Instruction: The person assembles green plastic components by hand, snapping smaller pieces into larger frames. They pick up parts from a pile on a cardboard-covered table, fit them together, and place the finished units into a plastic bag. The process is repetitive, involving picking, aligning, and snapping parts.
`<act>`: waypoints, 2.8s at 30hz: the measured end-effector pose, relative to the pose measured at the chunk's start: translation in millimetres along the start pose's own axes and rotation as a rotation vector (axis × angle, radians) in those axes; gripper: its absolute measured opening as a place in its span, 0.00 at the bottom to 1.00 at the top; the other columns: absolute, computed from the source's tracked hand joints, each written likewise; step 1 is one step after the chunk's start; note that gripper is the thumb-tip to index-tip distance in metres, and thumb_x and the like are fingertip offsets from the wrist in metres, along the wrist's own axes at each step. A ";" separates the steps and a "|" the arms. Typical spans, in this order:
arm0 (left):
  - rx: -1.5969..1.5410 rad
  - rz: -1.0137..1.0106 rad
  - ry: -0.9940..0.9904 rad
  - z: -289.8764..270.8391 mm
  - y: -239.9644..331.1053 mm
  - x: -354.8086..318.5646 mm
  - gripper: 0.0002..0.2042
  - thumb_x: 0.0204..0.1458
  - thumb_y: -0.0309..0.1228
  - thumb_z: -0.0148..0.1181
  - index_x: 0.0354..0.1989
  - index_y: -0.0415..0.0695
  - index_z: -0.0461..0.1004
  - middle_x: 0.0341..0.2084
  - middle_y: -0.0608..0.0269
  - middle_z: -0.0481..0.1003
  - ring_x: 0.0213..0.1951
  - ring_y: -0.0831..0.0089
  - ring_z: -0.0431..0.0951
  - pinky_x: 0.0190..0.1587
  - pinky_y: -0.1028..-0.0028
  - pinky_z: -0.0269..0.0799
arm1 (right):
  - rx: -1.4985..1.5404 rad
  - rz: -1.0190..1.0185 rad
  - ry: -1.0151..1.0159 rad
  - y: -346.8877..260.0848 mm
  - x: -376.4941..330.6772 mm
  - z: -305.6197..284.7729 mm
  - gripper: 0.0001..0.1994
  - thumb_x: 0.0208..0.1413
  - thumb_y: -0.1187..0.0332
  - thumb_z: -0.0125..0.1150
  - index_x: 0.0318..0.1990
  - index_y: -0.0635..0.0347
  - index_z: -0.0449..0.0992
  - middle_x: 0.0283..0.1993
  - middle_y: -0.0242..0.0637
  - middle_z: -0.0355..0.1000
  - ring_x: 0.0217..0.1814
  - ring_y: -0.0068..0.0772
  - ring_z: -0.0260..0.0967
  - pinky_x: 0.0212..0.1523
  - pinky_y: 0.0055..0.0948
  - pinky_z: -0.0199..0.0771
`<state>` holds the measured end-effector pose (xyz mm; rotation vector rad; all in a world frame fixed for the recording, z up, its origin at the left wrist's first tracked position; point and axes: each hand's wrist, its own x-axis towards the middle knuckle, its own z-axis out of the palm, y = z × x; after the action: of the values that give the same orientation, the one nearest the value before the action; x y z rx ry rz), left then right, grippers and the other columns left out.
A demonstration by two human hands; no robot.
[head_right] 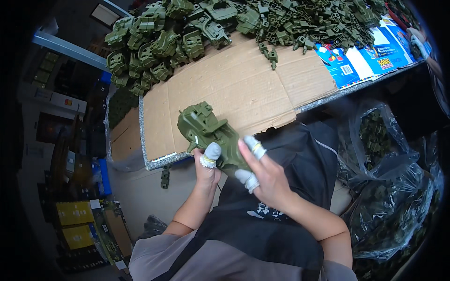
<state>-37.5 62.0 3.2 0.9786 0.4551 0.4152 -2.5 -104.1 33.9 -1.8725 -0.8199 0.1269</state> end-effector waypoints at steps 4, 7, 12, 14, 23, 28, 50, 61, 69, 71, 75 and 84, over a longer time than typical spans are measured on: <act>-0.060 0.119 -0.048 -4.3 -11.4 -0.8 0.27 0.46 0.19 0.60 0.56 0.42 0.59 0.46 0.60 0.69 0.46 0.68 0.74 0.47 0.70 0.73 | 0.044 -0.016 -0.128 0.5 -3.0 -9.0 0.31 0.52 0.68 0.60 0.64 0.57 0.56 0.62 0.54 0.57 0.63 0.52 0.58 0.59 0.34 0.61; -0.276 0.029 -0.124 -4.8 7.2 0.0 0.20 0.51 0.23 0.56 0.54 0.42 0.63 0.46 0.58 0.70 0.46 0.67 0.74 0.47 0.67 0.74 | 0.521 -0.002 -0.229 26.5 1.4 -22.6 0.31 0.55 0.67 0.58 0.65 0.59 0.53 0.66 0.45 0.54 0.69 0.37 0.49 0.65 0.31 0.50; -0.134 0.041 -0.304 -19.3 -6.6 4.1 0.28 0.54 0.31 0.54 0.63 0.44 0.53 0.53 0.55 0.65 0.53 0.61 0.68 0.56 0.60 0.67 | 1.104 0.462 -0.259 30.5 -11.9 -0.7 0.36 0.51 0.70 0.62 0.66 0.60 0.51 0.62 0.37 0.57 0.58 0.25 0.58 0.57 0.26 0.60; -0.095 0.092 -0.156 -8.2 11.8 1.2 0.31 0.50 0.42 0.58 0.61 0.44 0.55 0.56 0.54 0.62 0.55 0.58 0.67 0.58 0.58 0.63 | 0.945 0.307 -0.153 36.4 -14.4 -18.5 0.35 0.48 0.70 0.65 0.64 0.58 0.56 0.54 0.34 0.66 0.50 0.27 0.65 0.50 0.27 0.66; 1.505 0.339 -1.237 34.0 15.2 -34.1 0.35 0.42 0.32 0.63 0.61 0.40 0.57 0.44 0.51 0.70 0.49 0.55 0.70 0.61 0.52 0.53 | -0.138 0.059 -0.468 41.5 -51.4 -51.9 0.34 0.41 0.73 0.61 0.60 0.66 0.59 0.48 0.52 0.67 0.51 0.50 0.66 0.51 0.37 0.67; 1.502 0.170 -1.243 6.8 -10.3 -32.2 0.38 0.39 0.23 0.59 0.63 0.42 0.53 0.41 0.51 0.70 0.48 0.57 0.70 0.62 0.55 0.54 | -0.224 0.098 -0.544 56.8 -65.9 -35.7 0.33 0.39 0.78 0.56 0.58 0.74 0.58 0.48 0.56 0.65 0.53 0.51 0.63 0.56 0.36 0.63; 1.497 0.003 -1.292 7.1 -12.8 -14.9 0.37 0.34 0.22 0.57 0.61 0.42 0.59 0.30 0.56 0.70 0.39 0.60 0.72 0.63 0.57 0.50 | -0.220 0.198 -0.488 56.0 -75.7 -17.5 0.36 0.36 0.80 0.56 0.60 0.76 0.56 0.54 0.57 0.63 0.57 0.55 0.61 0.60 0.37 0.60; 1.505 -0.034 -1.227 11.2 -14.7 -8.1 0.28 0.39 0.24 0.59 0.55 0.48 0.66 0.36 0.58 0.74 0.44 0.62 0.74 0.63 0.54 0.51 | -0.374 0.181 -0.399 45.9 -77.9 -12.2 0.35 0.40 0.79 0.56 0.61 0.74 0.55 0.56 0.55 0.61 0.60 0.50 0.58 0.58 0.38 0.61; 1.517 -0.006 -1.319 11.6 -11.4 -5.2 0.27 0.41 0.23 0.58 0.54 0.49 0.62 0.40 0.57 0.74 0.48 0.61 0.73 0.63 0.55 0.50 | -0.364 0.227 -0.400 48.5 -72.0 -14.3 0.33 0.41 0.76 0.57 0.60 0.71 0.59 0.55 0.53 0.63 0.56 0.50 0.62 0.55 0.37 0.64; 1.530 -0.064 -1.306 11.5 -13.0 -3.6 0.30 0.40 0.23 0.58 0.57 0.50 0.60 0.40 0.57 0.74 0.48 0.60 0.72 0.63 0.55 0.50 | -0.268 0.236 -0.463 51.8 -64.5 -20.3 0.31 0.41 0.76 0.57 0.58 0.70 0.61 0.52 0.53 0.65 0.53 0.51 0.64 0.53 0.37 0.65; 1.470 -0.040 -1.297 3.9 -16.6 -1.0 0.31 0.41 0.23 0.56 0.59 0.47 0.59 0.34 0.53 0.72 0.45 0.56 0.72 0.60 0.56 0.56 | 0.005 0.301 -0.436 82.2 -66.3 -17.8 0.26 0.40 0.79 0.55 0.54 0.70 0.68 0.41 0.56 0.69 0.46 0.53 0.67 0.51 0.40 0.66; 1.481 -0.228 -1.287 9.0 -28.5 3.1 0.36 0.37 0.22 0.57 0.62 0.45 0.58 0.40 0.49 0.70 0.45 0.53 0.69 0.52 0.64 0.62 | 0.192 0.460 -0.482 99.6 -61.8 -10.0 0.25 0.40 0.81 0.55 0.52 0.69 0.70 0.47 0.56 0.69 0.50 0.53 0.68 0.53 0.36 0.66</act>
<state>-26.4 43.3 -17.4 2.2869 -0.4486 -0.9484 2.6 -170.7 -62.9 -1.8381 -0.6457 0.9402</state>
